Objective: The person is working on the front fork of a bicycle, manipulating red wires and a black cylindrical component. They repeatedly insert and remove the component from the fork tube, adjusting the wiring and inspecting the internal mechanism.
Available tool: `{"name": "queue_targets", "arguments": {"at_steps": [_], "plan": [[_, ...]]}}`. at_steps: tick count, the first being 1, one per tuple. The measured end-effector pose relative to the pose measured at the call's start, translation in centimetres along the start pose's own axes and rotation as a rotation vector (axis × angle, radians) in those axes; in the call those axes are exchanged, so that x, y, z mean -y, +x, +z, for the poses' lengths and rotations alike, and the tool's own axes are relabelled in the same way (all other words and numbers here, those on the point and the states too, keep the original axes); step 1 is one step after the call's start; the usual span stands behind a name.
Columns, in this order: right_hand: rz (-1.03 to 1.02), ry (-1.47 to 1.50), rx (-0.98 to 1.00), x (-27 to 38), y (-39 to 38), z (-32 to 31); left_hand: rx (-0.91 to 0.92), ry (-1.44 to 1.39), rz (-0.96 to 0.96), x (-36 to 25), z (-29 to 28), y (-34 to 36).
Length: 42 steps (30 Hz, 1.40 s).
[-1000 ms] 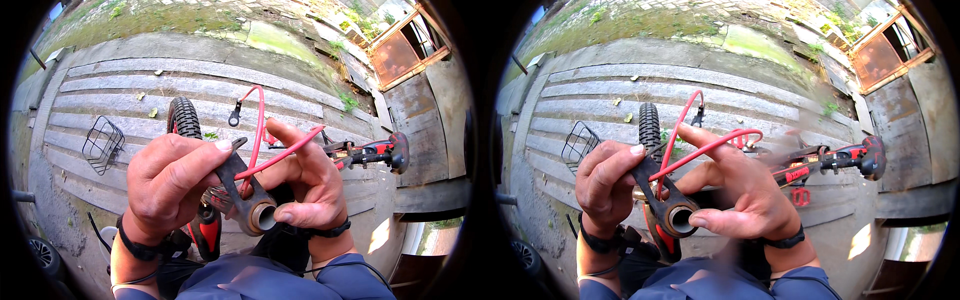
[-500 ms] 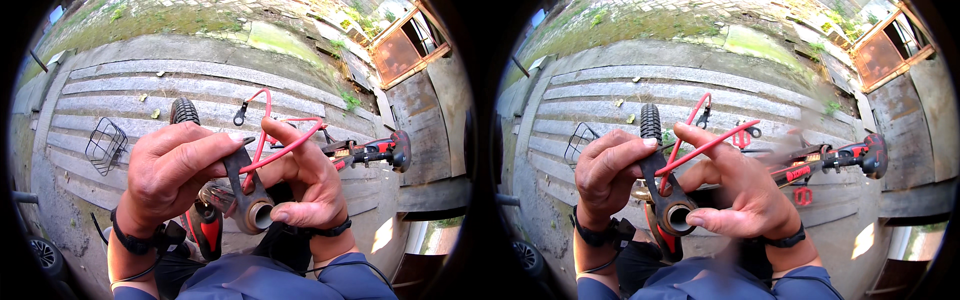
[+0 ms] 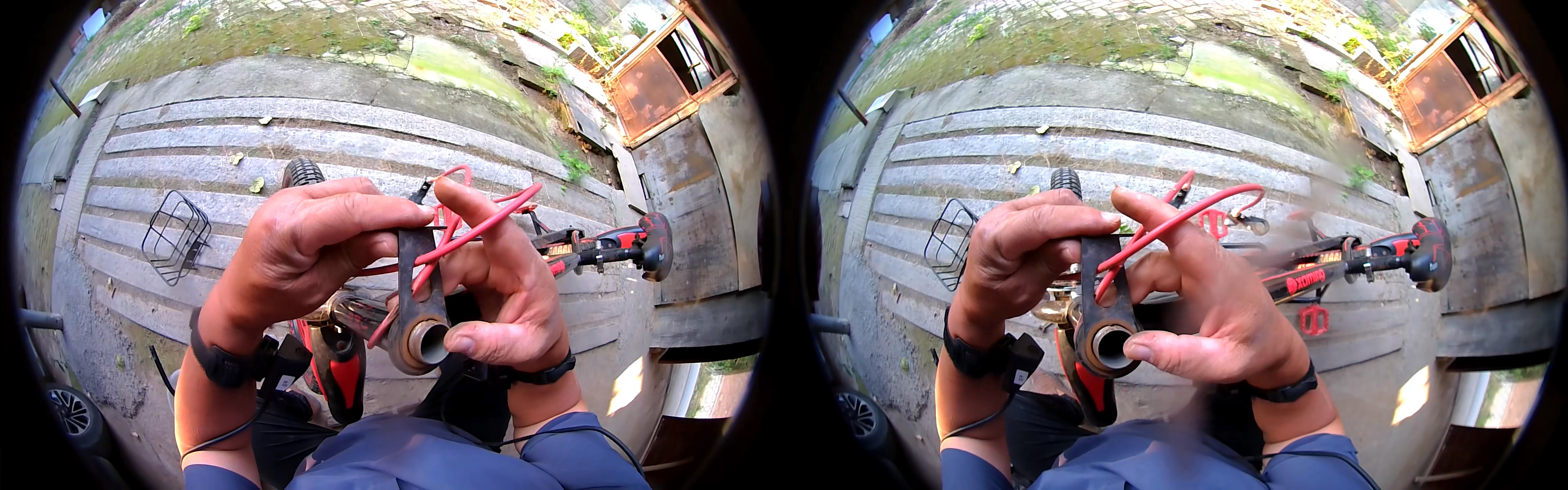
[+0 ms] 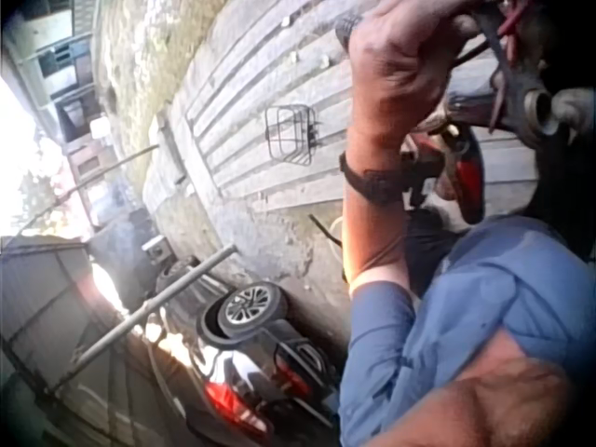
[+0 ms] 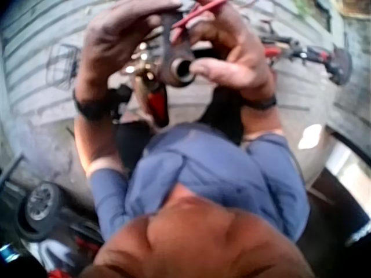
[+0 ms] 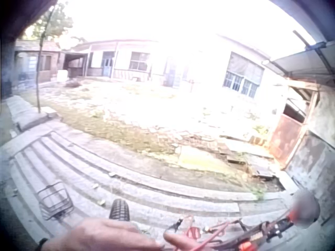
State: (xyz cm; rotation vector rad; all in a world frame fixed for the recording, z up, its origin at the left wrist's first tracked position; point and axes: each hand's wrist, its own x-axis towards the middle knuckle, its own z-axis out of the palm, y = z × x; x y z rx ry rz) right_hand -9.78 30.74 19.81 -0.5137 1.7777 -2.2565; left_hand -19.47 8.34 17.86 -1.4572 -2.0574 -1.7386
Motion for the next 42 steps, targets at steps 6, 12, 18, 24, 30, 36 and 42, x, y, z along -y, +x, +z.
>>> {"name": "queue_targets", "arguments": {"at_steps": [6, 12, 18, 24, 30, 36, 42], "plan": [[0.026, 0.047, -0.032, 0.1, 0.0, 0.5, 0.050, -0.041, -0.048, -0.1, -0.1, 0.3], [-0.055, -0.199, 0.027, -0.3, 0.2, -0.5, -0.045, -0.137, -0.232, -0.4, 0.1, -2.0], [-0.061, -0.180, -0.005, -0.5, 0.3, -0.4, -0.061, -0.014, -0.567, 2.4, -2.6, -7.1], [-0.014, -0.099, -0.108, -0.2, 0.2, 0.5, -0.036, 0.084, -0.572, 7.8, -3.0, -9.4], [-0.043, -0.114, -0.078, -0.5, 0.3, 0.1, 0.135, 0.325, -0.380, 9.8, -2.0, -6.6], [-0.063, -0.148, -0.060, -0.3, 0.4, -0.2, 0.258, 0.629, -0.238, 11.6, -1.8, -6.2], [-0.073, -0.160, -0.073, -0.3, 0.2, 0.3, 0.266, 0.777, -0.239, 8.8, -3.1, -6.9]]}}
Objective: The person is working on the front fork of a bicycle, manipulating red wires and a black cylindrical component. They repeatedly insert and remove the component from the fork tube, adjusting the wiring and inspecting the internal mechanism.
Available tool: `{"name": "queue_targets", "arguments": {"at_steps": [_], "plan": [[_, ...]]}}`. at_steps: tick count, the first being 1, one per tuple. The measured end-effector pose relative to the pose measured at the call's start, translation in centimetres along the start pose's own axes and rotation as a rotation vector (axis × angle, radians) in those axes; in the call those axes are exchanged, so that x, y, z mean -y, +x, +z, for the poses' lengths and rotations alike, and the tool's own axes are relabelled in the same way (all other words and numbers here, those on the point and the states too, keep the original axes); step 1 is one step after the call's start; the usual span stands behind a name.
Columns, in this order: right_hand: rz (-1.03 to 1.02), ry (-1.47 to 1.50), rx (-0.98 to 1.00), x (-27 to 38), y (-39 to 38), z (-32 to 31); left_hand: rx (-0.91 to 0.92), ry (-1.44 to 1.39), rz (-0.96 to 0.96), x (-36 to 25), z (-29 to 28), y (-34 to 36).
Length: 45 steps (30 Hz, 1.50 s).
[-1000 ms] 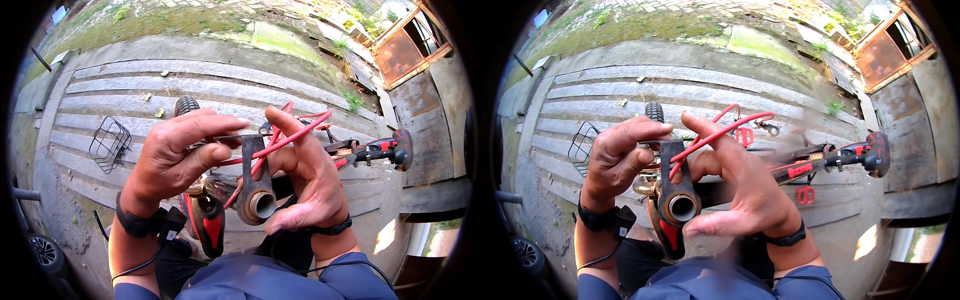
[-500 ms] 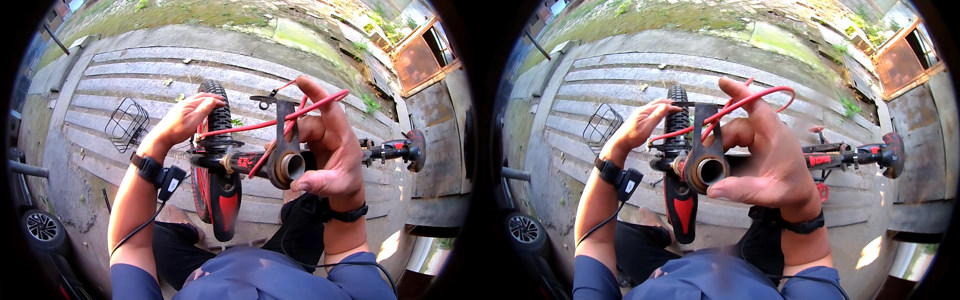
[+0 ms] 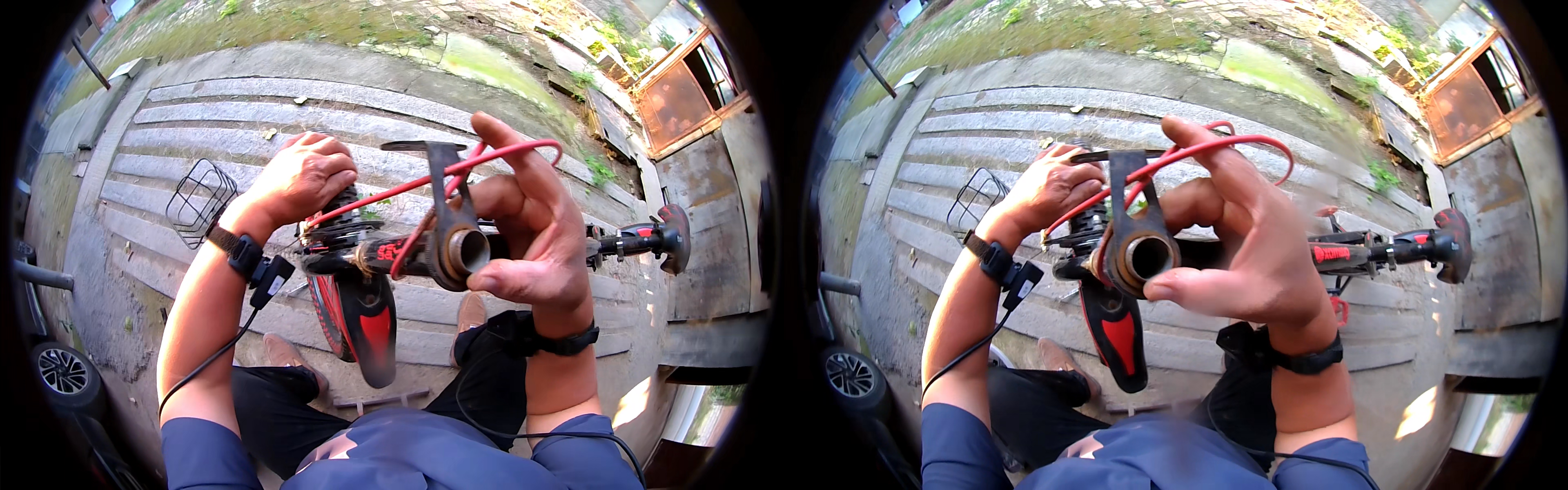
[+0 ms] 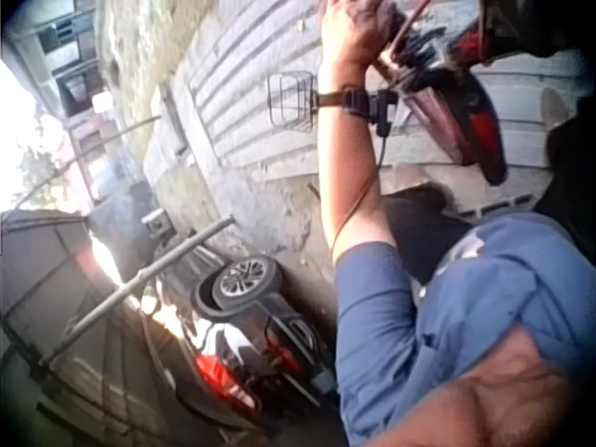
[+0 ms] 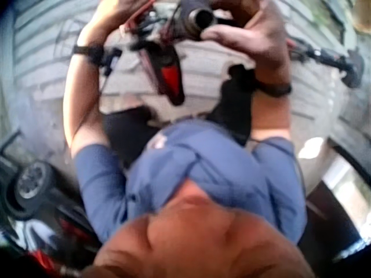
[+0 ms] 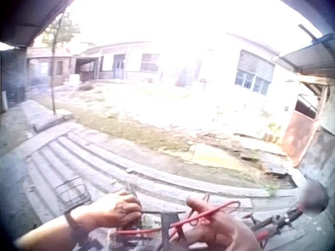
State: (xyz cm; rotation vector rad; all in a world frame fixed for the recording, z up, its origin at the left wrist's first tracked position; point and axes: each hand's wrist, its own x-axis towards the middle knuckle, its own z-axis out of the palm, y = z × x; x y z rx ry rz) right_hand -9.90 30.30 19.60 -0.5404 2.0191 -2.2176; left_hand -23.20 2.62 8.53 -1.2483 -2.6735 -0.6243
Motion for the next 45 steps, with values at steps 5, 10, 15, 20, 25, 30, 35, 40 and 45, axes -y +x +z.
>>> {"name": "queue_targets", "arguments": {"at_steps": [5, 10, 15, 20, 25, 30, 35, 40, 45], "plan": [[-0.038, 0.015, 0.097, -0.1, 0.6, 0.4, -0.053, 0.156, -0.080, -1.1, -3.3, -3.6], [-0.120, 0.097, 0.096, -0.4, 0.1, 1.7, -0.086, 0.083, -0.185, -2.0, -5.0, -8.9], [-0.078, 0.038, 0.124, 0.0, -0.5, 1.8, -0.128, 0.018, -0.287, -4.7, -4.9, -13.6], [-0.070, 0.004, 0.098, 0.4, -1.7, 1.9, -0.272, 0.094, -0.302, -7.9, -2.8, -16.5], [-0.173, 0.006, 0.181, 0.0, -2.4, 0.6, -0.393, 0.134, -0.365, -11.1, -0.3, -16.6], [-0.126, -0.112, 0.136, 0.1, -3.1, 0.3, -0.426, 0.139, -0.372, -12.5, 0.8, -15.8], [-0.182, -0.196, 0.146, -0.1, -3.1, -0.1, -0.420, 0.109, -0.367, -13.1, 0.8, -15.3], [-0.215, -0.243, 0.184, 0.3, -2.7, -0.1, -0.420, 0.057, -0.391, -13.0, 0.3, -15.4], [-0.218, -0.220, 0.184, 0.0, -2.8, -0.1, -0.523, -0.073, -0.335, -13.1, -1.0, -14.3]]}}
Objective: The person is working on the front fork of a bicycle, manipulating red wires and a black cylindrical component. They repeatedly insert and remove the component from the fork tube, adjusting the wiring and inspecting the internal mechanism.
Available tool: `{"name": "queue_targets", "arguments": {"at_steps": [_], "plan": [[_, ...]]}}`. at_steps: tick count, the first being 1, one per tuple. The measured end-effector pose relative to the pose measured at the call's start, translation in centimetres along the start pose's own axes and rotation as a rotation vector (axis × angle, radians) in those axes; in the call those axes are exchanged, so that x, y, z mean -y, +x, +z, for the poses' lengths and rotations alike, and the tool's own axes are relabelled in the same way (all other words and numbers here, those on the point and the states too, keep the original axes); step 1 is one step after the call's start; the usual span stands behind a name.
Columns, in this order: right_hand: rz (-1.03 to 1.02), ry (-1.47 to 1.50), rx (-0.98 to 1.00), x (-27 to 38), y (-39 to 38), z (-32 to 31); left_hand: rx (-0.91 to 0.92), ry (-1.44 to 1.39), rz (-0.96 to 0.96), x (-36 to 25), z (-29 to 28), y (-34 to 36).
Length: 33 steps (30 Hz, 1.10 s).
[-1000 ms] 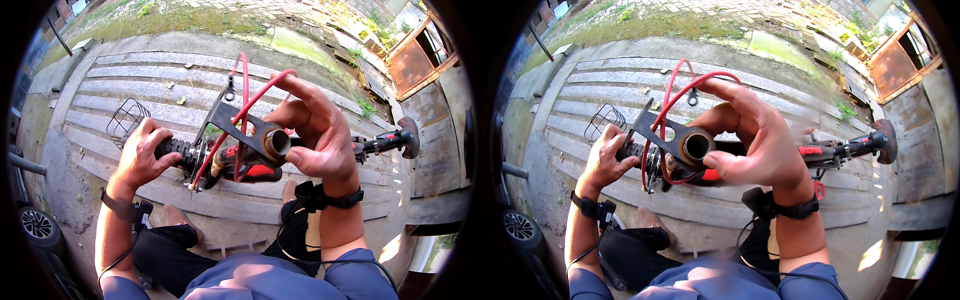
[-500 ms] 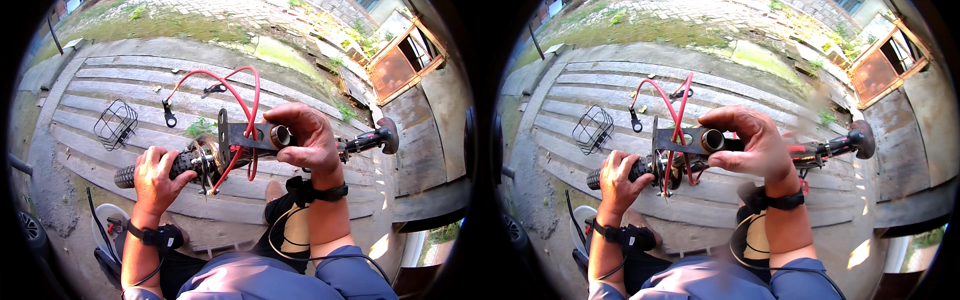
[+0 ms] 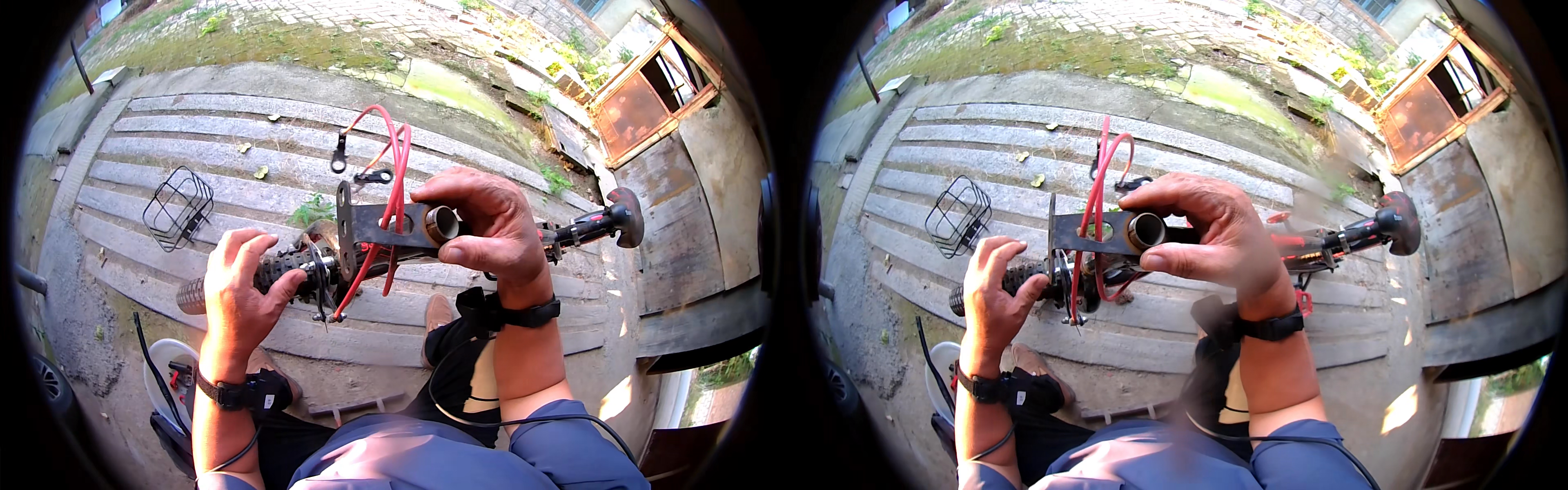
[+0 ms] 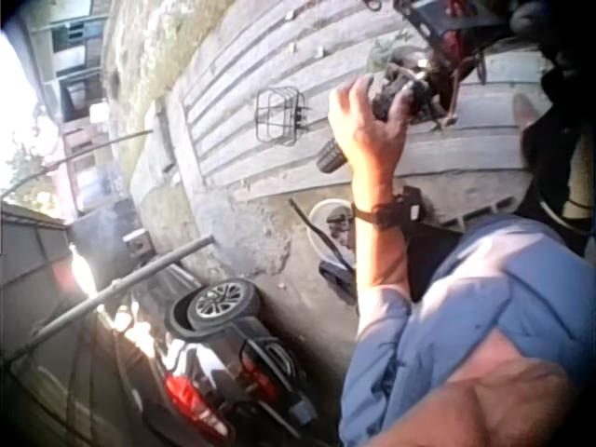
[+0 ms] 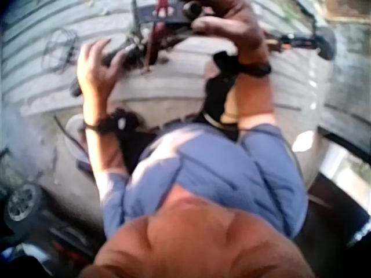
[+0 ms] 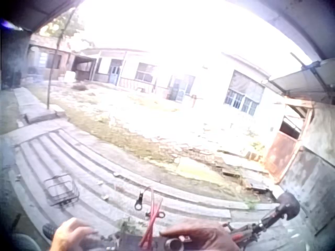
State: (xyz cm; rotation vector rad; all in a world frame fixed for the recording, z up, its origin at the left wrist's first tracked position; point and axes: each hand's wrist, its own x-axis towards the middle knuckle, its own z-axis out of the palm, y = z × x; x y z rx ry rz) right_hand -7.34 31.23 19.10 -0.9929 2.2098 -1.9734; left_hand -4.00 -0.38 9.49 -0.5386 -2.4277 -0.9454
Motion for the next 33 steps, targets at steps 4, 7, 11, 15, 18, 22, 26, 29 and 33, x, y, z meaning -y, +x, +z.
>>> {"name": "queue_targets", "arguments": {"at_steps": [4, 7, 11, 15, 18, 22, 26, 29, 33], "plan": [[-0.013, -0.032, 0.020, 0.1, 0.1, -0.2, -0.006, -0.288, 0.077, -2.4, -1.7, 3.3], [0.007, -0.006, 0.019, 0.5, 0.3, 0.1, 0.038, -0.473, 0.099, -4.7, -2.3, 5.5], [-0.009, -0.012, 0.032, 0.4, 0.3, 0.0, 0.083, -0.753, -0.006, -6.5, -1.2, 6.6], [-0.038, 0.002, 0.015, 0.1, 0.3, 0.1, 0.080, -0.980, -0.119, -7.2, -0.4, 6.4], [-0.040, -0.050, 0.035, 0.0, 0.2, -0.3, 0.070, -0.909, -0.069, -7.0, -0.2, 6.1], [0.007, 0.038, -0.009, 0.1, -0.1, 0.1, 0.031, -0.808, 0.016, -7.2, -0.2, 6.1], [0.005, 0.059, -0.002, 0.0, 0.1, 0.3, 0.020, -0.833, -0.009, -7.0, 0.0, 6.1], [0.008, 0.073, -0.002, 0.1, 0.1, 0.2, 0.030, -0.751, 0.077, -7.2, -0.2, 6.6], [-0.011, 0.036, 0.022, 0.0, 0.1, 0.0, -0.014, -0.601, 0.220, -7.6, 0.0, 7.3]]}}
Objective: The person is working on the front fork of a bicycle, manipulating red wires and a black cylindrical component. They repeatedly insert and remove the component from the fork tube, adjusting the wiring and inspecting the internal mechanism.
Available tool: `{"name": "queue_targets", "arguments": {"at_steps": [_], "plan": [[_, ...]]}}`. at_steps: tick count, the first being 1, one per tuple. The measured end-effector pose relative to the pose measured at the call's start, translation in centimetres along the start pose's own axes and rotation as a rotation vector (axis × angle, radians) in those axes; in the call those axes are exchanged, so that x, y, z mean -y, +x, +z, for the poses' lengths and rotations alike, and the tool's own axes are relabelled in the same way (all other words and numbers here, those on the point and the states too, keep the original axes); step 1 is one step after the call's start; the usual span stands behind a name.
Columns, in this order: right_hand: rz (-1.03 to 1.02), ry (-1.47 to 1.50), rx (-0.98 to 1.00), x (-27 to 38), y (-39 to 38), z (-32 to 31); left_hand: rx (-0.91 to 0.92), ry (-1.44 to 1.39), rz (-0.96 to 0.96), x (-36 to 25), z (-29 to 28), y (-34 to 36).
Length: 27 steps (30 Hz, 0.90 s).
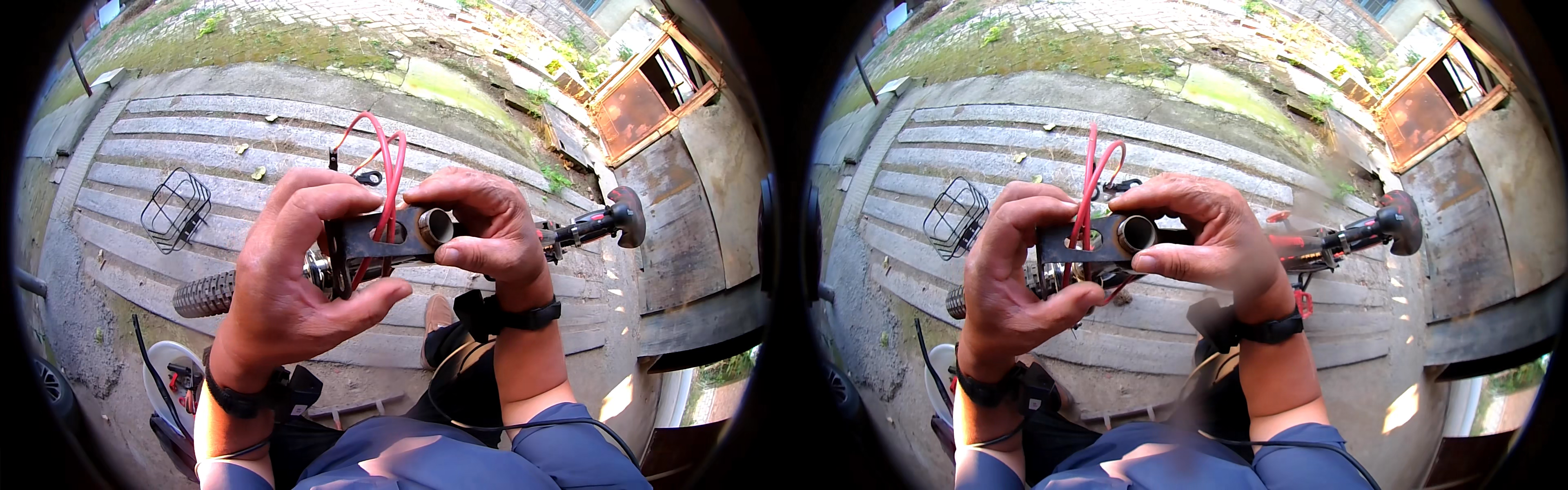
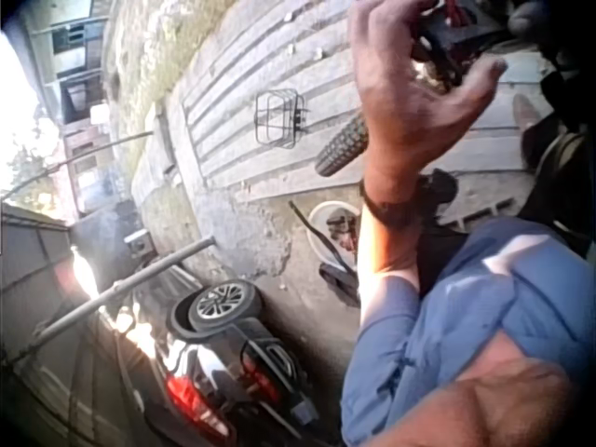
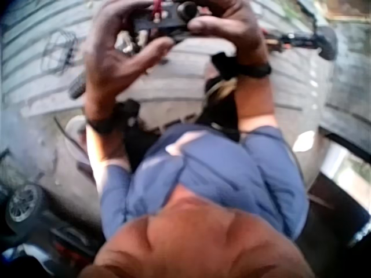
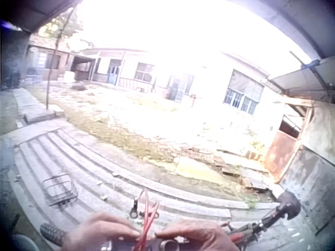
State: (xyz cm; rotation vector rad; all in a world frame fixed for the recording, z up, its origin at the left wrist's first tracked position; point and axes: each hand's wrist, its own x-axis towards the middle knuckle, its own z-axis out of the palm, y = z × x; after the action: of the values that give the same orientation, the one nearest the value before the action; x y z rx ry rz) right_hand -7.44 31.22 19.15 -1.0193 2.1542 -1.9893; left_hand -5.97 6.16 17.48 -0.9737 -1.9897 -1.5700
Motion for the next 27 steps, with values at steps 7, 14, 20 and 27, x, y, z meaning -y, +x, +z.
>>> {"name": "queue_targets", "arguments": {"at_steps": [7, 14, 20, 27], "plan": [[0.016, -0.009, -0.024, 0.3, -0.2, 0.0, 0.079, 0.159, -0.039, -1.3, -0.1, 0.7], [0.027, 0.002, -0.007, 0.3, -0.1, 0.1, 0.088, 0.244, 0.014, -1.1, -0.1, 0.5], [0.030, 0.005, 0.000, 0.4, -0.1, 0.0, 0.060, 0.234, 0.097, -0.4, 0.3, 0.4], [0.047, 0.043, -0.009, 0.4, 0.0, 0.2, 0.060, 0.199, 0.148, 0.0, 0.4, 0.6]]}}
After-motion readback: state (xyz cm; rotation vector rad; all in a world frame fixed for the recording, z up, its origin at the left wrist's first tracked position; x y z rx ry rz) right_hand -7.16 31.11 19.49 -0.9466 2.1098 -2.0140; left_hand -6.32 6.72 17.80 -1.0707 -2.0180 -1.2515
